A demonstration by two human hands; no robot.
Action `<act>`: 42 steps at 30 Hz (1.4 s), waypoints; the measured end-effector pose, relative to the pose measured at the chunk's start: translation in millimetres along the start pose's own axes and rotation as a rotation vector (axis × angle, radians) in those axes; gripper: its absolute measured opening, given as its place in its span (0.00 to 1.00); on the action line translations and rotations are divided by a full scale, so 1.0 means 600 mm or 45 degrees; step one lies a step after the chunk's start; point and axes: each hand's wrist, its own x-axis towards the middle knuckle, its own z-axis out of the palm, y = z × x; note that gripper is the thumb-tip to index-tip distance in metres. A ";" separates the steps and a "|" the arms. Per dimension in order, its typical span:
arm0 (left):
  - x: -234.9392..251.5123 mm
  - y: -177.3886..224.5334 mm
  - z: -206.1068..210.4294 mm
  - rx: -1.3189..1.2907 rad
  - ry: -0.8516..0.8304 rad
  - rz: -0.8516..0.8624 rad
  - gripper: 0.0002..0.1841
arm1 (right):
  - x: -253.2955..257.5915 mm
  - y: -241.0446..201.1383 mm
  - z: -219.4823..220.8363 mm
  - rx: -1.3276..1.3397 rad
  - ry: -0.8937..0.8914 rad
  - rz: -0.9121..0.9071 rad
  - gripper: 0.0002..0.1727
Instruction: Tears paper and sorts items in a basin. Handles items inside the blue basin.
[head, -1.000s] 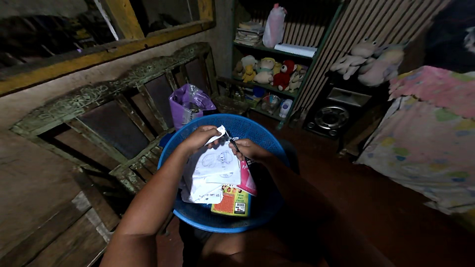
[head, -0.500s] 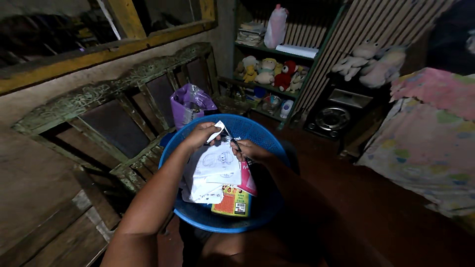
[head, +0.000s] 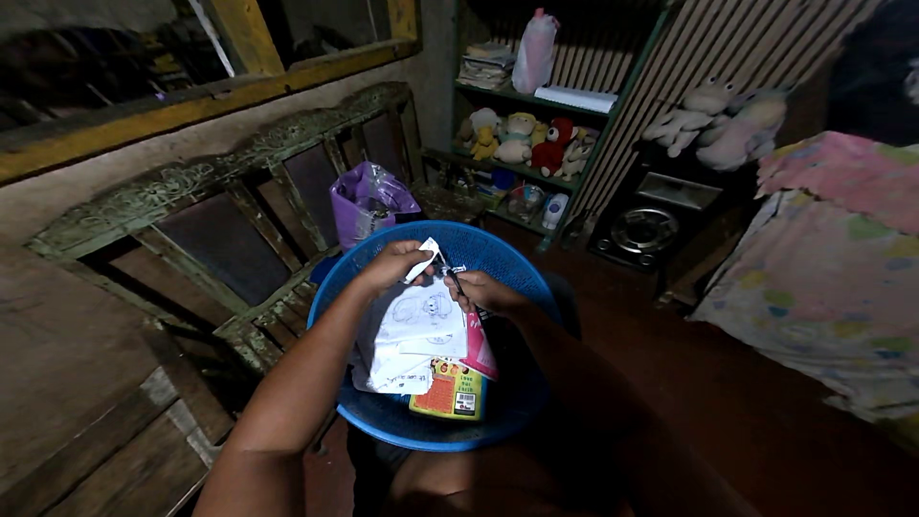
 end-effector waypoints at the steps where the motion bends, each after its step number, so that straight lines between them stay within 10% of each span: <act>1: 0.000 0.000 0.000 -0.007 -0.001 0.001 0.14 | 0.000 0.000 0.001 -0.001 0.003 0.002 0.23; 42: -0.002 -0.008 0.014 0.182 -0.107 -0.055 0.14 | -0.001 -0.011 0.002 0.018 0.273 -0.030 0.22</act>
